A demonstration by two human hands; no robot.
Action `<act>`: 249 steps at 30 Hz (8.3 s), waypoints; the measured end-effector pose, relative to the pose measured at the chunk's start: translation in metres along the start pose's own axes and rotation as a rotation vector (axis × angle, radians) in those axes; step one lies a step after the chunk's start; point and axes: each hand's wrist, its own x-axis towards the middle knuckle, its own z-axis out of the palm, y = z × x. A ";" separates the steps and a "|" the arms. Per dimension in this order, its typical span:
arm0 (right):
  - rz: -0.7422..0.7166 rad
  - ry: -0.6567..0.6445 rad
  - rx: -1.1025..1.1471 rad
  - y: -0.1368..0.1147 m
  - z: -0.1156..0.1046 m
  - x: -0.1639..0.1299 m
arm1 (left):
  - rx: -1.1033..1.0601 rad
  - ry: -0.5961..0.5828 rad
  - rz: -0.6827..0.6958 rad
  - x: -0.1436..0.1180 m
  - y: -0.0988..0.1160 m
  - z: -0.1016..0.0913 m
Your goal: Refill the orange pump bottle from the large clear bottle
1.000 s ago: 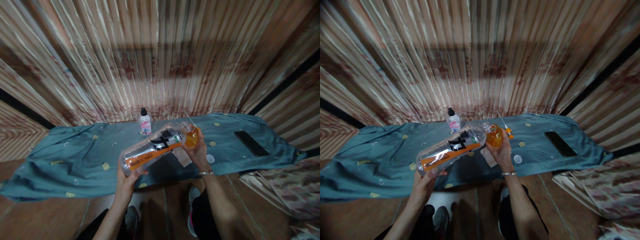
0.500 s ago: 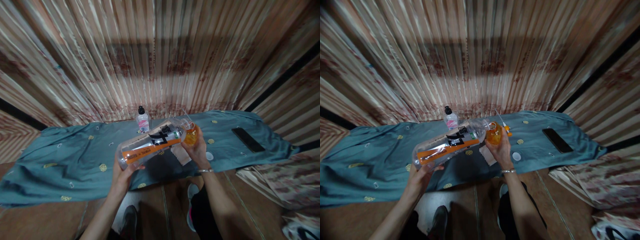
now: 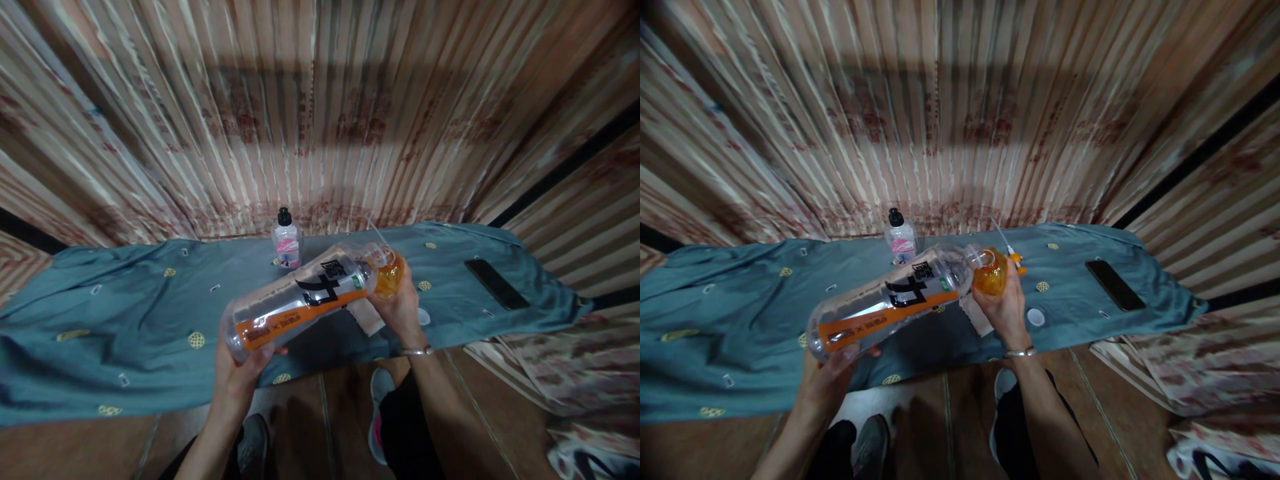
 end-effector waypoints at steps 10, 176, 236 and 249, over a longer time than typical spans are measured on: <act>-0.012 0.023 -0.026 -0.009 0.002 -0.002 | 0.025 0.000 -0.027 -0.001 -0.001 -0.014; 0.112 -0.028 0.031 -0.013 -0.007 0.002 | 0.134 -0.178 0.187 0.019 -0.014 -0.031; 0.158 -0.033 0.045 -0.012 -0.008 0.004 | 0.102 -0.206 0.217 0.018 -0.018 -0.025; 0.178 -0.031 0.050 -0.011 -0.011 0.006 | 0.093 -0.221 0.205 0.017 -0.018 -0.023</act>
